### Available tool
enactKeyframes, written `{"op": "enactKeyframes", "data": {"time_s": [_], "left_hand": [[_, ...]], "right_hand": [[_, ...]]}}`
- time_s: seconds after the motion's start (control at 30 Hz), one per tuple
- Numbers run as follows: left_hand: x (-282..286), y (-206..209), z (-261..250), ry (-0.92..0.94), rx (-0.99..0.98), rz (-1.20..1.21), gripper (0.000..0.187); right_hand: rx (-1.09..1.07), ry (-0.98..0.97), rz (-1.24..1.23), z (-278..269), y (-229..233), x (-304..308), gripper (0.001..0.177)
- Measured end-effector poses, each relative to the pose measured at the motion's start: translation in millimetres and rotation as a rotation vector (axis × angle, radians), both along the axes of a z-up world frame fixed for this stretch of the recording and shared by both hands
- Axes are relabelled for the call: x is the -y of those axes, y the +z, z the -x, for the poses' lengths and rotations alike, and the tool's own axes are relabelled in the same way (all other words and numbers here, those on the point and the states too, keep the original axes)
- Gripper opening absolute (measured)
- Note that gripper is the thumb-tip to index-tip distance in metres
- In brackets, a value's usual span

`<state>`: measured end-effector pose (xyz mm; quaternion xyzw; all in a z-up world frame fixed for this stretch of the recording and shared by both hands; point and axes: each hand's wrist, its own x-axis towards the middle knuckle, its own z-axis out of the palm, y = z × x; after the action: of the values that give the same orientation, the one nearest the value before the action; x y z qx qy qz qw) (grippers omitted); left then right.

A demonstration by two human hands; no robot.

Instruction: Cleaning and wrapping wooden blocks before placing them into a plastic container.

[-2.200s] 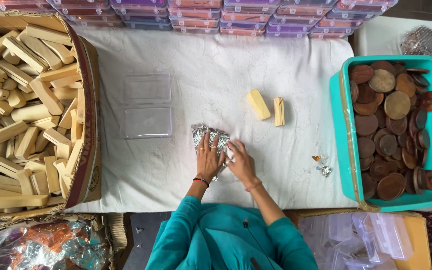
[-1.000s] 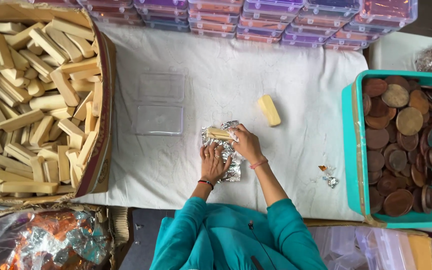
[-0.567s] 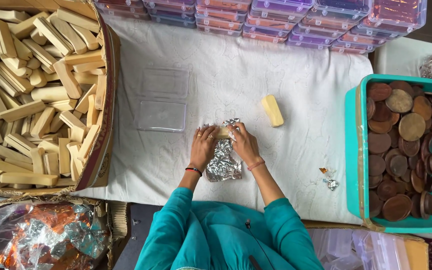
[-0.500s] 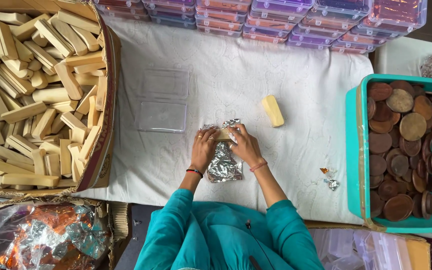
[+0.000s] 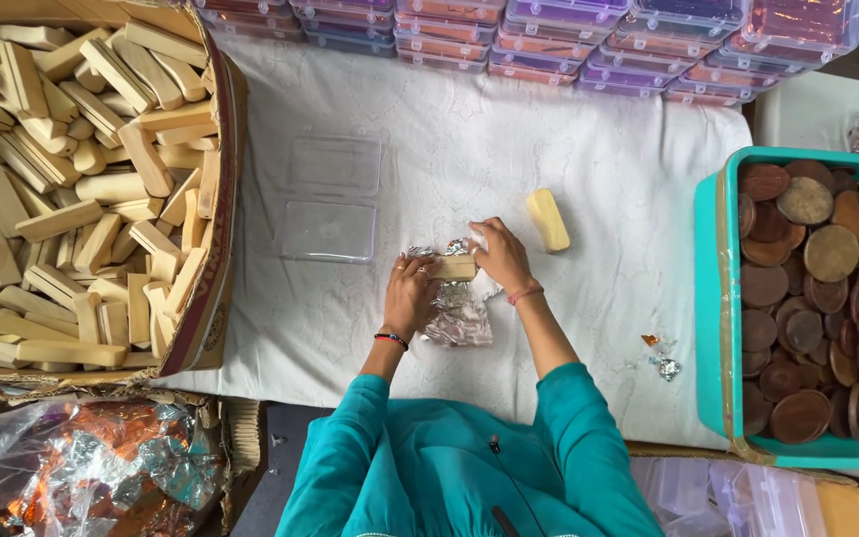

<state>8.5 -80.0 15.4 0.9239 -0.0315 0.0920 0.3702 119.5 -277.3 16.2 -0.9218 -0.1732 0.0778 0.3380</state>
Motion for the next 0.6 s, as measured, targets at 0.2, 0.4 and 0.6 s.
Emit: {"op": "enactKeyframes", "data": {"time_s": [0.2,0.4,0.6], "left_hand": [[1,-1,3,0.008,0.033,-0.019,0.033],[5,5,8,0.024,0.025,-0.037,0.031],[6,-5,14,0.029,0.058,-0.116,0.028]], "right_hand": [[-0.131,0.071,-0.038,-17,-72,11,0.035],[-0.175,0.075,-0.005,12,-17,6,0.024],[-0.167,0.161,-0.056,41,55,-1,0.050]]}}
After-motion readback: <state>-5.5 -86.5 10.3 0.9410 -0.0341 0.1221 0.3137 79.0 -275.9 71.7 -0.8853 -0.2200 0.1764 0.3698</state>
